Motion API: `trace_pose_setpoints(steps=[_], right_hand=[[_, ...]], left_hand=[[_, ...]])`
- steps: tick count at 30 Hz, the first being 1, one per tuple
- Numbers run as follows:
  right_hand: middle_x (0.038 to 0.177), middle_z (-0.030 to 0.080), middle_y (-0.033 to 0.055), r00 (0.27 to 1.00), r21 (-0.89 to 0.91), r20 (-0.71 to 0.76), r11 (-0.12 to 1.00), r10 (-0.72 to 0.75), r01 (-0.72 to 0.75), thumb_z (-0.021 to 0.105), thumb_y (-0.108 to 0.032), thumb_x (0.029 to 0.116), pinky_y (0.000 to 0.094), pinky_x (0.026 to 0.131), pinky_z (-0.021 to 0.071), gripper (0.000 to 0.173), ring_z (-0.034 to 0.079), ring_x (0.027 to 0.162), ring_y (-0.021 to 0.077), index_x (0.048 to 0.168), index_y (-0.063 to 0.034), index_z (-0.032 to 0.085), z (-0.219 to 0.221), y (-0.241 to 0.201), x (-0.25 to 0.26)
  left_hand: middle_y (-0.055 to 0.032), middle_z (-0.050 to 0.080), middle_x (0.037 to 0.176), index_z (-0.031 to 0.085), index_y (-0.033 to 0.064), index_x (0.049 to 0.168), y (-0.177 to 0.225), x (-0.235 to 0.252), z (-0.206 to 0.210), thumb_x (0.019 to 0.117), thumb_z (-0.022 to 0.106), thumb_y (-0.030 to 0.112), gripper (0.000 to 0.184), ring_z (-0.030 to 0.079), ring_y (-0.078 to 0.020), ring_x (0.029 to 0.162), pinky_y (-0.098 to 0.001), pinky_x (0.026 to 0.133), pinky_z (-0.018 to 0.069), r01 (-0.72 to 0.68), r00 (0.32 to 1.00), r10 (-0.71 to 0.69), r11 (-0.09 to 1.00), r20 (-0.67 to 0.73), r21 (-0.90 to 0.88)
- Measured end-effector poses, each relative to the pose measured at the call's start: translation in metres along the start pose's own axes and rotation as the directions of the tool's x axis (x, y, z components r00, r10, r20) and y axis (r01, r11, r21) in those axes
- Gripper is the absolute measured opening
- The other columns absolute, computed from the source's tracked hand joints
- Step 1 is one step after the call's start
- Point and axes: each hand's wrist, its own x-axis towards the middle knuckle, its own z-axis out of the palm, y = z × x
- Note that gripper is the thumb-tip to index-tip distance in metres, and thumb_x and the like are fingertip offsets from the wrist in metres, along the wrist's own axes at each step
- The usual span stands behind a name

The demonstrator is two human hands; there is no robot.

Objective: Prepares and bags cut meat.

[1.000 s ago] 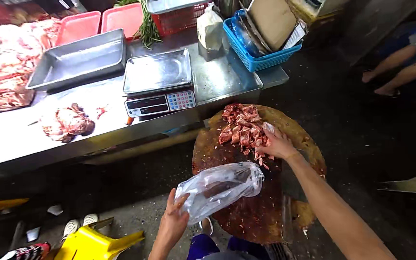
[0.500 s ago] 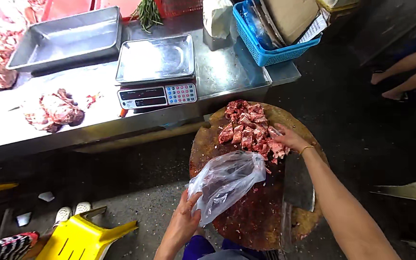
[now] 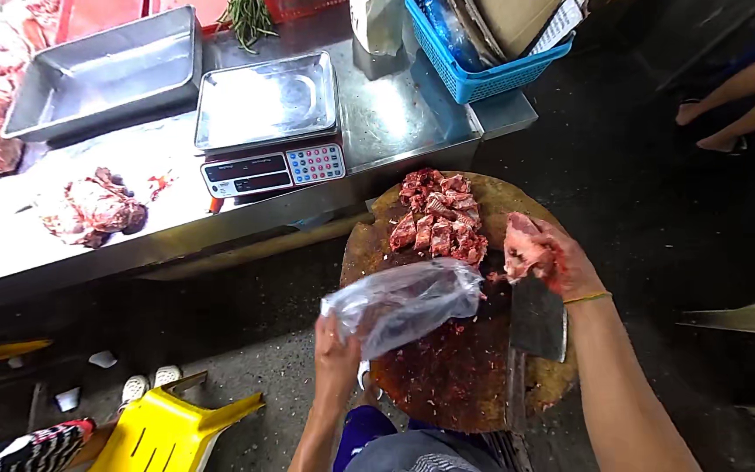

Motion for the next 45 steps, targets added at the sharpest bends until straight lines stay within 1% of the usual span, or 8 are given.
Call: trace_pose_setpoints(steps=[7, 13, 18, 27, 30, 33, 40, 45], right_hand=[[0.144, 0.05, 0.0295, 0.996, -0.626, -0.047, 0.779, -0.07, 0.025, 0.065, -0.025, 0.0946, 0.0538, 0.108, 0.047, 0.054, 0.053, 0.13, 0.0412, 0.143, -0.0042, 0.057, 0.067, 0.076, -0.055], [0.134, 0.055, 0.0345, 0.915, -0.776, -0.342, 0.613, -0.214, -0.147, 0.073, -0.019, 0.0894, 0.0673, 0.1, 0.0463, 0.044, 0.055, 0.122, 0.0539, 0.131, -0.0053, 0.067, 0.041, 0.126, -0.139], [0.142, 0.05, 0.0328, 0.86, -0.686, -0.508, 0.589, 0.033, -0.427, 0.075, -0.008, 0.0852, 0.0642, 0.099, 0.0493, 0.077, 0.054, 0.126, 0.0516, 0.155, -0.0153, 0.043, 0.034, 0.158, -0.158], [0.124, 0.064, 0.0311, 0.793, -0.532, -0.599, 0.796, -0.113, -0.288, 0.07, -0.024, 0.0962, 0.0642, 0.086, 0.0545, 0.069, 0.069, 0.099, 0.0444, 0.154, -0.0008, 0.04, 0.065, 0.143, -0.284], [0.085, 0.068, 0.0188, 0.778, -0.429, -0.624, 0.801, 0.073, -0.418, 0.058, -0.037, 0.1034, 0.0525, 0.062, 0.0579, 0.052, 0.066, 0.063, 0.0291, 0.139, 0.0007, 0.055, 0.077, 0.161, -0.322], [0.077, 0.066, 0.0164, 0.704, -0.292, -0.654, 0.767, 0.276, -0.571, 0.058, -0.023, 0.1005, 0.047, 0.06, 0.0587, 0.035, 0.067, 0.059, 0.0266, 0.125, 0.002, 0.06, 0.064, 0.176, -0.313], [0.069, 0.065, 0.0147, 0.816, -0.613, -0.536, 0.764, -0.214, -0.203, 0.055, -0.034, 0.1047, 0.0537, 0.059, 0.0552, 0.039, 0.065, 0.058, 0.0283, 0.112, 0.0005, 0.071, 0.067, 0.154, -0.314], [0.066, 0.064, 0.0077, 0.648, -0.749, -0.297, 0.592, -0.702, 0.298, 0.05, -0.031, 0.1049, 0.0385, 0.05, 0.057, 0.04, 0.063, 0.052, 0.0163, 0.107, 0.0058, 0.067, 0.107, 0.065, -0.289]], left_hand=[[-0.031, 0.032, 0.16, 0.029, -0.0059, 0.157, 0.01, 0.017, -0.006, 0.0913, 0.064, 0.01, 0.076, 0.035, -0.0365, 0.149, -0.0474, 0.122, 0.0311, 0.093, 0.984, -0.107, 0.991, -0.141, -0.099], [-0.0359, 0.047, 0.146, 0.057, -0.0071, 0.139, 0.018, -0.015, 0.03, 0.0887, 0.072, 0.007, 0.055, 0.05, -0.0461, 0.136, -0.0525, 0.111, 0.0457, -0.187, 0.982, 0.187, 0.982, -0.025, -0.018], [-0.0362, 0.042, 0.15, 0.059, 0.001, 0.139, 0.039, -0.018, 0.091, 0.0918, 0.074, 0.031, 0.058, 0.056, -0.0458, 0.13, -0.0522, 0.104, 0.0518, -0.166, 0.95, 0.173, 0.985, 0.258, -0.05], [-0.0301, 0.045, 0.148, 0.054, 0.0053, 0.142, 0.059, 0.006, 0.14, 0.0831, 0.077, 0.021, 0.065, 0.065, -0.0406, 0.113, -0.0509, 0.093, 0.0568, -0.216, 0.795, 0.167, 0.976, 0.584, 0.015], [-0.0289, 0.045, 0.148, 0.056, 0.0058, 0.138, 0.059, -0.011, 0.136, 0.0837, 0.075, 0.019, 0.059, 0.067, -0.0386, 0.111, -0.0483, 0.091, 0.0586, -0.243, 0.779, 0.156, 0.968, 0.607, 0.064], [-0.0288, 0.042, 0.152, 0.054, 0.008, 0.143, 0.047, -0.032, 0.129, 0.0873, 0.072, 0.02, 0.06, 0.063, -0.0379, 0.12, -0.0472, 0.096, 0.0566, -0.273, 0.736, 0.206, 0.962, 0.645, 0.004], [-0.0251, 0.062, 0.128, 0.06, -0.0075, 0.126, 0.021, -0.031, 0.068, 0.0949, 0.059, 0.004, 0.034, 0.062, -0.0304, 0.119, -0.0437, 0.103, 0.051, -0.153, 0.962, 0.225, 0.913, 0.153, -0.379], [-0.0278, 0.058, 0.131, 0.056, -0.0095, 0.128, 0.008, -0.021, -0.001, 0.0936, 0.059, 0.005, 0.038, 0.058, -0.0321, 0.123, -0.0445, 0.104, 0.0486, -0.131, 0.991, 0.11, 0.892, -0.074, -0.433]])
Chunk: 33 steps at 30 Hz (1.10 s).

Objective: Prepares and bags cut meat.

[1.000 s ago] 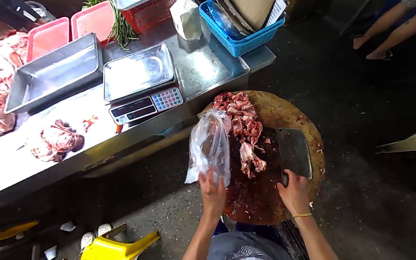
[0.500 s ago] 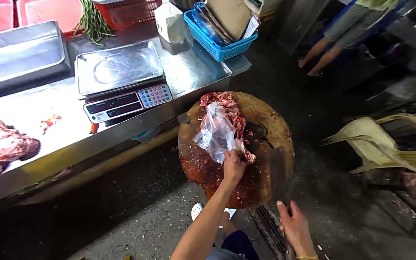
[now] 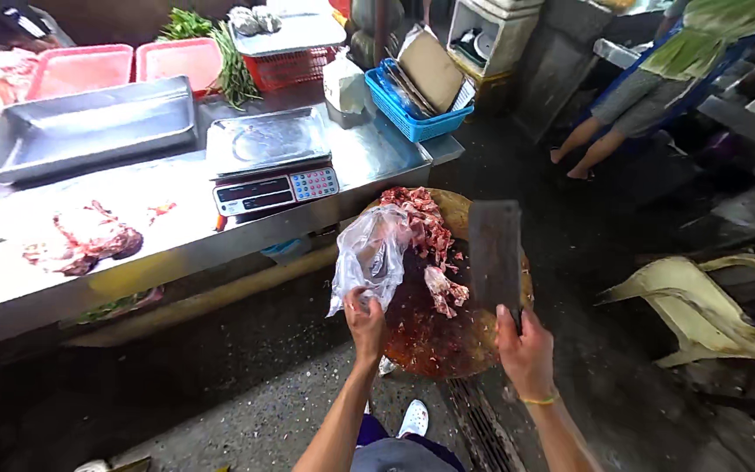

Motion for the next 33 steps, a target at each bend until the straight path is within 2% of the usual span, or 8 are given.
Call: trace_pose_setpoints(steps=[5, 9, 11, 13, 17, 22, 29, 33], right_hand=[[0.075, 0.063, 0.003, 0.906, 0.23, -0.253, 0.889, -0.339, 0.397, 0.049, -0.02, 0.1066, 0.0269, 0.056, 0.0595, 0.032, 0.064, 0.061, 0.0061, 0.115, 0.0111, 0.053, -0.007, -0.091, 0.071], [0.074, 0.064, 0.006, 0.9, 0.188, -0.201, 0.887, -0.387, 0.423, 0.049, -0.02, 0.1054, 0.031, 0.059, 0.0602, 0.034, 0.065, 0.061, 0.0109, 0.118, 0.0115, 0.052, 0.026, -0.061, 0.061], [0.079, 0.07, 0.0188, 0.968, -0.114, 0.119, 0.965, -0.222, 0.236, 0.051, -0.022, 0.1043, 0.0456, 0.066, 0.0615, 0.038, 0.072, 0.068, 0.0292, 0.118, 0.0127, 0.061, 0.051, -0.004, 0.035], [0.105, 0.071, 0.0265, 0.827, -0.461, 0.508, 0.887, 0.242, 0.024, 0.04, -0.03, 0.1101, 0.059, 0.088, 0.0561, 0.047, 0.072, 0.099, 0.0434, 0.144, 0.0012, 0.049, 0.064, 0.041, 0.028], [0.121, 0.067, 0.0279, 0.676, -0.566, 0.562, 0.817, 0.477, -0.107, 0.04, -0.032, 0.1107, 0.0587, 0.1, 0.0507, 0.05, 0.066, 0.115, 0.0433, 0.151, -0.003, 0.042, 0.05, 0.072, 0.05], [0.121, 0.066, 0.0266, 0.61, -0.442, 0.621, 0.863, 0.492, -0.246, 0.045, -0.036, 0.1097, 0.0557, 0.094, 0.0542, 0.052, 0.07, 0.103, 0.039, 0.152, -0.0051, 0.043, 0.05, 0.082, 0.055], [0.115, 0.07, 0.024, 0.733, -0.376, 0.516, 0.886, 0.444, -0.272, 0.048, -0.031, 0.1091, 0.0574, 0.097, 0.0517, 0.043, 0.069, 0.108, 0.0391, 0.141, -0.0041, 0.057, 0.033, 0.074, 0.029], [0.091, 0.071, 0.0201, 0.83, -0.274, 0.438, 0.931, 0.345, -0.242, 0.05, -0.03, 0.1078, 0.0567, 0.077, 0.0562, 0.038, 0.071, 0.081, 0.0349, 0.128, -0.0017, 0.063, 0.007, 0.061, 0.027]], left_hand=[[-0.0249, 0.059, 0.127, 0.055, -0.0088, 0.128, 0.01, -0.004, -0.033, 0.0932, 0.059, 0.005, 0.038, 0.06, -0.0266, 0.117, -0.0398, 0.099, 0.0513, -0.003, 0.991, -0.016, 0.989, -0.129, -0.147], [-0.0224, 0.059, 0.126, 0.055, -0.0076, 0.127, 0.004, -0.007, -0.045, 0.0918, 0.059, 0.005, 0.037, 0.06, -0.0229, 0.115, -0.037, 0.097, 0.0513, 0.016, 0.985, -0.042, 0.987, -0.165, -0.161], [-0.0233, 0.059, 0.126, 0.055, -0.0081, 0.127, 0.0, -0.008, -0.049, 0.0917, 0.059, 0.004, 0.037, 0.059, -0.0232, 0.115, -0.0365, 0.097, 0.0511, 0.013, 0.983, -0.039, 0.99, -0.182, -0.143], [-0.0245, 0.058, 0.127, 0.055, -0.0083, 0.127, -0.004, -0.016, -0.053, 0.0922, 0.058, 0.004, 0.037, 0.059, -0.0247, 0.116, -0.0372, 0.098, 0.0504, 0.017, 0.984, -0.032, 0.996, -0.176, -0.084], [-0.0275, 0.057, 0.13, 0.057, -0.0087, 0.127, -0.007, -0.021, -0.05, 0.092, 0.058, 0.004, 0.037, 0.056, -0.031, 0.122, -0.0416, 0.103, 0.048, 0.02, 0.997, -0.015, 0.998, -0.081, 0.058], [-0.0315, 0.056, 0.134, 0.066, -0.0014, 0.126, -0.012, -0.015, -0.014, 0.0915, 0.064, 0.007, 0.036, 0.057, -0.043, 0.124, -0.0524, 0.104, 0.0492, -0.085, 0.974, -0.002, 0.925, 0.228, 0.37], [-0.0293, 0.058, 0.135, 0.069, 0.0031, 0.127, -0.013, -0.016, 0.034, 0.0955, 0.06, 0.012, 0.034, 0.062, -0.0378, 0.12, -0.0466, 0.103, 0.0518, -0.178, 0.908, -0.003, 0.903, 0.42, 0.392], [-0.0295, 0.063, 0.125, 0.071, 0.0009, 0.12, -0.014, -0.018, 0.033, 0.092, 0.061, 0.009, 0.031, 0.064, -0.0402, 0.113, -0.0508, 0.098, 0.0532, -0.244, 0.928, 0.123, 0.916, 0.353, 0.32]])
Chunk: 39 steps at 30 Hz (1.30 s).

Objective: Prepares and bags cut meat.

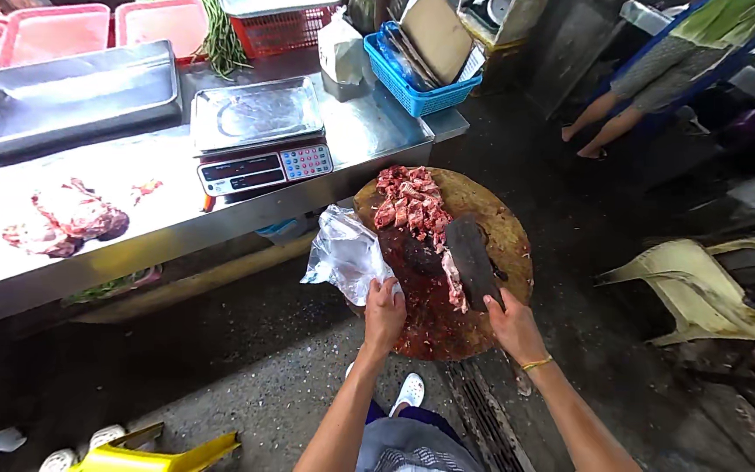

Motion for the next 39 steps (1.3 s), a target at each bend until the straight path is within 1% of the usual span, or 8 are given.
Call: trace_pose_setpoints(steps=[7, 12, 20, 26, 30, 33, 36, 39], right_hand=[[0.072, 0.063, 0.0101, 0.917, 0.059, -0.338, 0.968, -0.212, 0.245, 0.047, -0.03, 0.1063, 0.0432, 0.053, 0.0581, 0.047, 0.064, 0.054, 0.0196, 0.135, 0.0075, 0.051, -0.063, -0.053, -0.016], [0.112, 0.069, 0.0284, 0.994, -0.191, 0.088, 0.98, 0.066, -0.048, 0.045, -0.03, 0.1088, 0.0609, 0.091, 0.0542, 0.053, 0.07, 0.103, 0.0446, 0.151, 0.0021, 0.039, 0.008, -0.034, 0.022], [0.122, 0.067, 0.0259, 0.955, -0.231, 0.232, 0.964, 0.183, -0.128, 0.046, -0.03, 0.1088, 0.0588, 0.098, 0.0515, 0.055, 0.067, 0.114, 0.0421, 0.157, -0.0058, 0.033, 0.047, -0.008, 0.045], [0.073, 0.055, 0.0086, 0.882, 0.24, 0.412, 0.906, 0.229, -0.348, 0.054, -0.028, 0.1073, 0.0344, 0.047, 0.0528, 0.057, 0.055, 0.047, 0.0168, 0.156, -0.0089, 0.03, 0.041, 0.031, 0.067], [0.064, 0.052, 0.0058, 0.836, 0.588, 0.507, 0.626, 0.209, -0.513, 0.056, -0.022, 0.1064, 0.0317, 0.038, 0.0496, 0.043, 0.051, 0.042, 0.0153, 0.145, -0.01, 0.04, 0.03, 0.069, 0.073], [0.062, 0.053, 0.0052, 0.912, 0.661, 0.345, 0.632, 0.223, -0.405, 0.055, -0.022, 0.1065, 0.031, 0.039, 0.0495, 0.039, 0.052, 0.042, 0.0143, 0.141, -0.0065, 0.045, 0.007, 0.07, 0.052], [0.079, 0.063, 0.0095, 0.974, 0.432, 0.085, 0.873, 0.209, -0.225, 0.058, -0.015, 0.1005, 0.0356, 0.053, 0.0552, 0.043, 0.061, 0.057, 0.0173, 0.141, -0.0039, 0.051, -0.022, 0.059, 0.045], [0.142, 0.057, 0.0245, 0.986, -0.007, 0.082, 0.99, 0.144, -0.144, 0.06, -0.013, 0.0954, 0.063, 0.099, 0.0492, 0.074, 0.062, 0.121, 0.0424, 0.163, -0.0245, 0.031, -0.032, 0.05, 0.077]], left_hand=[[-0.0274, 0.066, 0.116, 0.072, -0.0011, 0.114, -0.014, 0.002, -0.037, 0.0881, 0.061, 0.006, 0.029, 0.066, -0.0357, 0.106, -0.0475, 0.092, 0.0548, -0.078, 0.98, 0.069, 0.996, -0.189, -0.042], [-0.0255, 0.067, 0.113, 0.072, -0.0018, 0.113, -0.015, 0.0, -0.043, 0.0889, 0.059, 0.002, 0.027, 0.065, -0.0338, 0.104, -0.0433, 0.091, 0.0547, -0.052, 0.976, 0.048, 0.999, -0.212, -0.012], [-0.0284, 0.056, 0.136, 0.067, 0.0019, 0.129, 0.019, 0.0, 0.024, 0.0968, 0.062, 0.017, 0.036, 0.062, -0.0358, 0.12, -0.0448, 0.102, 0.0529, 0.12, 0.973, -0.12, 0.993, 0.195, 0.014], [-0.0263, 0.054, 0.142, 0.062, 0.0095, 0.138, 0.024, 0.031, 0.085, 0.0981, 0.063, 0.027, 0.043, 0.064, -0.0382, 0.12, -0.0522, 0.101, 0.0533, 0.118, 0.902, -0.164, 0.984, 0.399, 0.137], [-0.0245, 0.061, 0.133, 0.068, 0.0079, 0.129, 0.007, 0.035, 0.093, 0.0936, 0.07, 0.02, 0.037, 0.065, -0.0344, 0.117, -0.0481, 0.103, 0.0525, 0.114, 0.926, -0.107, 0.993, 0.362, 0.003], [-0.0266, 0.059, 0.135, 0.066, 0.0049, 0.132, 0.002, 0.033, 0.067, 0.0961, 0.068, 0.022, 0.04, 0.063, -0.0344, 0.12, -0.0456, 0.104, 0.0514, 0.093, 0.948, -0.081, 0.995, 0.308, -0.027], [-0.0291, 0.06, 0.133, 0.068, 0.0032, 0.131, 0.013, 0.023, 0.024, 0.0957, 0.058, 0.006, 0.037, 0.066, -0.0363, 0.116, -0.0472, 0.1, 0.0541, 0.019, 0.987, -0.024, 0.999, 0.158, 0.031], [-0.0287, 0.057, 0.139, 0.063, 0.0057, 0.138, 0.041, 0.028, -0.031, 0.0925, 0.056, 0.002, 0.046, 0.068, -0.0355, 0.11, -0.0478, 0.094, 0.0572, -0.02, 0.996, 0.003, 0.983, 0.093, 0.185]])
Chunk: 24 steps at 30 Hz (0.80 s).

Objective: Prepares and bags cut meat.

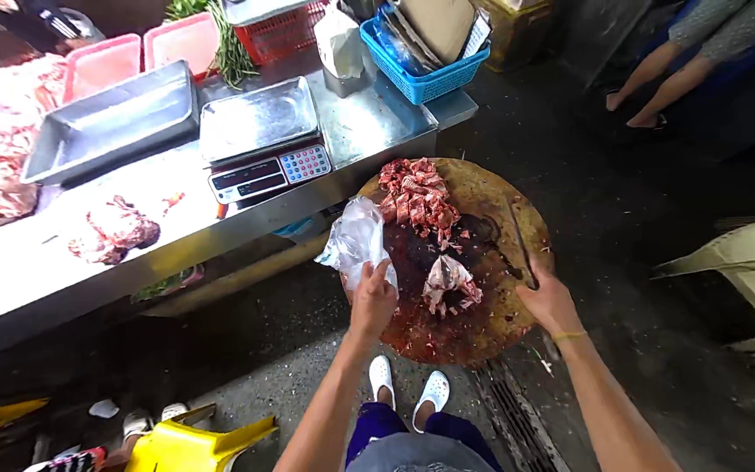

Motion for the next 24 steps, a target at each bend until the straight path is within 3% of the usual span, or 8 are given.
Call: trace_pose_setpoints(steps=[2, 4, 8, 11, 13, 15, 19, 24], right_hand=[[0.142, 0.052, 0.0292, 0.998, -0.236, -0.041, 0.971, -0.044, 0.033, 0.061, -0.012, 0.0936, 0.063, 0.093, 0.0524, 0.076, 0.061, 0.118, 0.0472, 0.161, -0.0342, 0.034, 0.019, 0.002, 0.031], [0.144, 0.049, 0.0301, 0.996, -0.32, -0.051, 0.946, -0.076, 0.056, 0.065, -0.011, 0.0928, 0.0615, 0.098, 0.0501, 0.072, 0.056, 0.125, 0.0478, 0.157, -0.0352, 0.042, 0.038, 0.006, 0.054], [0.141, 0.053, 0.0316, 0.957, -0.18, -0.108, 0.952, -0.269, 0.247, 0.06, -0.016, 0.0962, 0.0701, 0.107, 0.037, 0.044, 0.049, 0.131, 0.0535, 0.14, -0.0097, 0.063, 0.071, -0.007, 0.04], [0.145, 0.052, 0.0289, 0.968, -0.03, 0.197, 0.986, -0.154, 0.163, 0.074, -0.033, 0.0913, 0.0665, 0.108, 0.0417, 0.083, 0.053, 0.132, 0.0487, 0.16, -0.0095, 0.033, 0.1, -0.028, 0.042], [0.143, 0.055, 0.0268, 0.953, 0.05, 0.293, 0.997, -0.078, 0.066, 0.081, -0.025, 0.0844, 0.0637, 0.106, 0.0456, 0.094, 0.058, 0.128, 0.0445, 0.162, -0.0138, 0.03, 0.106, -0.04, 0.053], [0.134, 0.061, 0.0258, 0.932, 0.26, 0.357, 0.965, -0.056, -0.041, 0.081, -0.01, 0.0821, 0.0578, 0.092, 0.0557, 0.08, 0.067, 0.109, 0.0391, 0.153, -0.01, 0.044, 0.101, -0.04, 0.053], [0.103, 0.068, 0.016, 0.909, 0.628, 0.391, 0.764, -0.147, -0.147, 0.067, -0.01, 0.0906, 0.0402, 0.068, 0.0593, 0.055, 0.066, 0.074, 0.0217, 0.142, 0.0007, 0.05, 0.072, 0.002, 0.027], [0.066, 0.069, 0.0042, 0.914, 0.78, 0.403, 0.539, -0.043, -0.318, 0.071, -0.026, 0.0754, 0.0301, 0.043, 0.0553, 0.051, 0.064, 0.048, 0.0145, 0.123, -0.011, 0.057, 0.023, 0.017, -0.037]], left_hand=[[-0.0283, 0.049, 0.148, 0.058, 0.0082, 0.144, 0.01, 0.005, -0.035, 0.094, 0.056, 0.004, 0.05, 0.067, -0.0359, 0.115, -0.0474, 0.096, 0.0569, 0.01, 1.0, -0.013, 0.993, 0.025, 0.118], [-0.0277, 0.051, 0.147, 0.061, 0.0095, 0.142, 0.012, 0.008, -0.062, 0.0948, 0.055, 0.004, 0.048, 0.068, -0.0358, 0.114, -0.0478, 0.095, 0.0575, -0.067, 0.998, 0.066, 0.976, 0.012, 0.207], [-0.02, 0.064, 0.133, 0.069, 0.0087, 0.132, 0.021, 0.002, -0.111, 0.094, 0.053, 0.001, 0.042, 0.069, -0.0284, 0.111, -0.0448, 0.094, 0.0577, -0.286, 0.956, 0.294, 0.942, -0.016, 0.176], [-0.0109, 0.069, 0.129, 0.069, 0.0054, 0.128, 0.023, 0.004, -0.138, 0.0937, 0.057, 0.004, 0.036, 0.066, -0.0153, 0.117, -0.0352, 0.102, 0.054, -0.431, 0.902, 0.422, 0.896, -0.092, -0.108], [-0.006, 0.068, 0.129, 0.066, 0.0045, 0.13, 0.015, 0.014, -0.146, 0.0938, 0.063, 0.006, 0.037, 0.067, -0.0089, 0.109, -0.0303, 0.095, 0.0577, -0.421, 0.907, 0.399, 0.845, -0.135, -0.33], [-0.0079, 0.067, 0.128, 0.062, 0.0003, 0.133, -0.007, 0.024, -0.137, 0.0892, 0.066, 0.001, 0.044, 0.07, -0.0097, 0.096, -0.0304, 0.084, 0.0618, -0.318, 0.947, 0.297, 0.808, -0.123, -0.496], [-0.0204, 0.056, 0.144, 0.056, -0.0042, 0.139, -0.059, 0.034, -0.089, 0.086, 0.068, -0.003, 0.055, 0.062, -0.0205, 0.123, -0.0363, 0.102, 0.0551, -0.073, 0.997, 0.073, 0.835, -0.021, -0.546], [-0.0272, 0.049, 0.148, 0.052, -0.002, 0.147, -0.093, 0.032, -0.035, 0.0866, 0.07, 0.003, 0.063, 0.056, -0.0271, 0.132, -0.0392, 0.111, 0.0479, -0.008, 0.997, 0.046, 0.878, 0.067, -0.478]])
